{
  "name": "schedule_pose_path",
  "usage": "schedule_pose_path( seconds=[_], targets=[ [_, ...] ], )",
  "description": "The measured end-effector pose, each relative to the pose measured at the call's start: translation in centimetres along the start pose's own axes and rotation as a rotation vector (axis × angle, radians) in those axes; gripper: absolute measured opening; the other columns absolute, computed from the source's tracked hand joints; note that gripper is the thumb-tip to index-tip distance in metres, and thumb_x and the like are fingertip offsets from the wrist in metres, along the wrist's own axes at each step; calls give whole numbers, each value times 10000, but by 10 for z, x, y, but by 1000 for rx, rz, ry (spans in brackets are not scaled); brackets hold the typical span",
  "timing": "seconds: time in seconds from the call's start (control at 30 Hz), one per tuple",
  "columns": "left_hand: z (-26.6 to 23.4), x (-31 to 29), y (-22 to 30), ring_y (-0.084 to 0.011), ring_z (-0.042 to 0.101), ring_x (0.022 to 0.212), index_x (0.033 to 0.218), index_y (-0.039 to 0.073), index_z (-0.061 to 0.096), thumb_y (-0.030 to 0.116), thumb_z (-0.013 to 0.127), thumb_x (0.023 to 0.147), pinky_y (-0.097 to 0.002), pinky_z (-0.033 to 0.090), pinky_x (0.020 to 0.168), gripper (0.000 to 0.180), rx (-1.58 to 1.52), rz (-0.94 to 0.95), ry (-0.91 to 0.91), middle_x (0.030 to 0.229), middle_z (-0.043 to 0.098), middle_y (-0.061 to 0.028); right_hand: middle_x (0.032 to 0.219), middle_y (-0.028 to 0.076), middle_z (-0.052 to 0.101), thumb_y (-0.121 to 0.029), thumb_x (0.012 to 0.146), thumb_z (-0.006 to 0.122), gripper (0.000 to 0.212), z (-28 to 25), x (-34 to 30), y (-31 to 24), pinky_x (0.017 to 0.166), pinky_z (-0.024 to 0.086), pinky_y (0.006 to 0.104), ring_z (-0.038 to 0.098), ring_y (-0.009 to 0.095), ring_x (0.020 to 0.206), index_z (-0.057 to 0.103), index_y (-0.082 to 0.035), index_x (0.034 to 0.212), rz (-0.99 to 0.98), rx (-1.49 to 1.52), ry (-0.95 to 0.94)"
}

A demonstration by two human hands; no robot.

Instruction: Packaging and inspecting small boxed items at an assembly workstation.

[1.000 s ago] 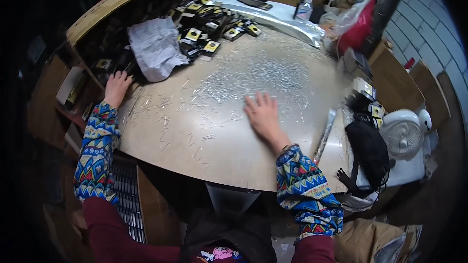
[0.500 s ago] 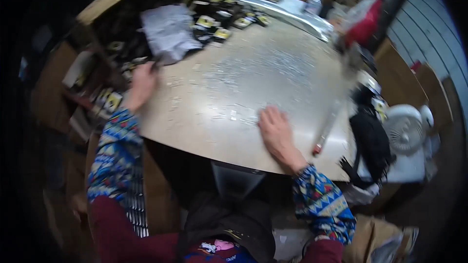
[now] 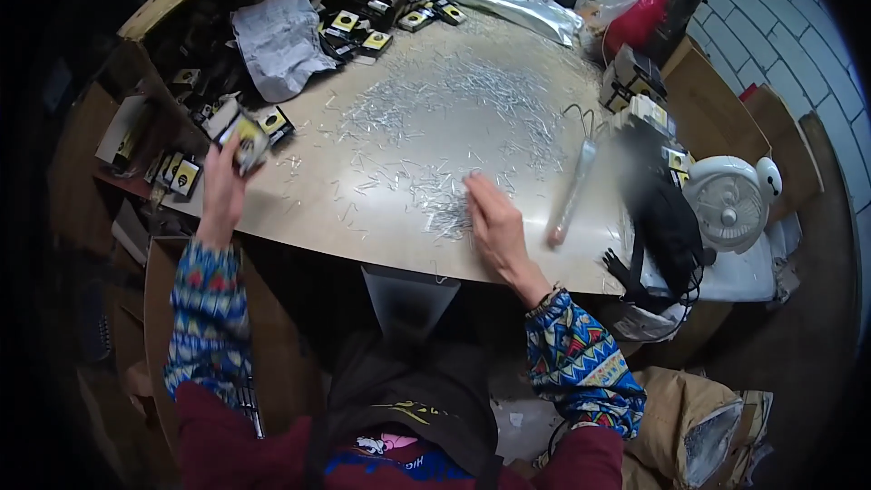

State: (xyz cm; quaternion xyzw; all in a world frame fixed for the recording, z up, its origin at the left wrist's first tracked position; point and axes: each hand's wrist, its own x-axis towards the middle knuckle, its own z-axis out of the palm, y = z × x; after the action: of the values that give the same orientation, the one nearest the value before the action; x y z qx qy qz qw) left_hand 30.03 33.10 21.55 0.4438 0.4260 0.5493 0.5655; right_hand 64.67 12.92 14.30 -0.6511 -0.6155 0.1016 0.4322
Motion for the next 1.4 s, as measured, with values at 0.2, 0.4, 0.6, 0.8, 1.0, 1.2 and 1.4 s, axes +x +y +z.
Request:
schedule_pose_path(
  seconds=[0.2, 0.4, 0.6, 0.8, 1.0, 1.2, 1.4],
  targets=[
    [-19, -157, -52, -157, 671, 829, 1161, 76, 552, 337, 460, 1017, -309, 587, 684, 312, -229, -496, -67, 964, 659, -40, 1471, 300, 345, -333, 990, 494, 565, 27, 10, -16, 1157, 223, 478, 266, 432, 1408, 395, 29, 1412, 23, -534, -89],
    [-49, -256, -163, -129, 579, 955, 1178, 101, 557, 190, 508, 918, -340, 522, 753, 279, 223, -879, -323, 1066, 595, -20, 1437, 312, 376, -275, 1003, 456, 509, 64, -29, -51, 1142, 249, 497, 305, 433, 1387, 406, 93, 1352, 5, -468, -167],
    [-13, -280, -197, -62, 511, 785, 1118, 65, 609, 162, 500, 931, -223, 419, 644, 237, 313, -703, -700, 888, 603, 1, 1414, 342, 378, -213, 993, 484, 497, 62, -74, -93, 1123, 264, 533, 309, 468, 1371, 383, 122, 1345, -33, -411, -212],
    [15, -279, -161, -18, 497, 735, 1144, 90, 608, 138, 558, 914, -176, 363, 591, 240, 40, -878, -464, 958, 621, 43, 1270, 228, 582, 23, 911, 545, 336, 23, -90, -126, 974, 473, 376, 572, 361, 1189, 571, 13, 1246, 84, 8, -240],
    [13, -297, -167, -201, 611, 978, 1320, 0, 430, 146, 688, 809, -301, 466, 866, 590, 268, -623, -525, 1073, 635, -103, 1035, 138, 652, 102, 764, 537, 314, 15, -103, -102, 861, 499, 368, 604, 306, 1003, 663, -16, 1026, 49, -14, -383],
    [11, -310, -189, -432, 597, 948, 1260, -45, 374, 213, 801, 688, -459, 478, 793, 759, 846, -63, -472, 1054, 593, -245, 1119, 165, 562, 21, 741, 596, 450, 63, -162, -95, 837, 498, 398, 557, 342, 993, 565, 3, 1190, -90, -88, -659],
    [-18, -305, -177, -391, 589, 953, 1295, -17, 400, 108, 726, 714, -421, 493, 807, 678, 805, 110, -580, 1031, 555, -197, 1145, 188, 652, -13, 897, 589, 260, 47, -156, -89, 762, 554, 319, 688, 309, 935, 635, -4, 1153, 59, 326, -513]
  ],
)
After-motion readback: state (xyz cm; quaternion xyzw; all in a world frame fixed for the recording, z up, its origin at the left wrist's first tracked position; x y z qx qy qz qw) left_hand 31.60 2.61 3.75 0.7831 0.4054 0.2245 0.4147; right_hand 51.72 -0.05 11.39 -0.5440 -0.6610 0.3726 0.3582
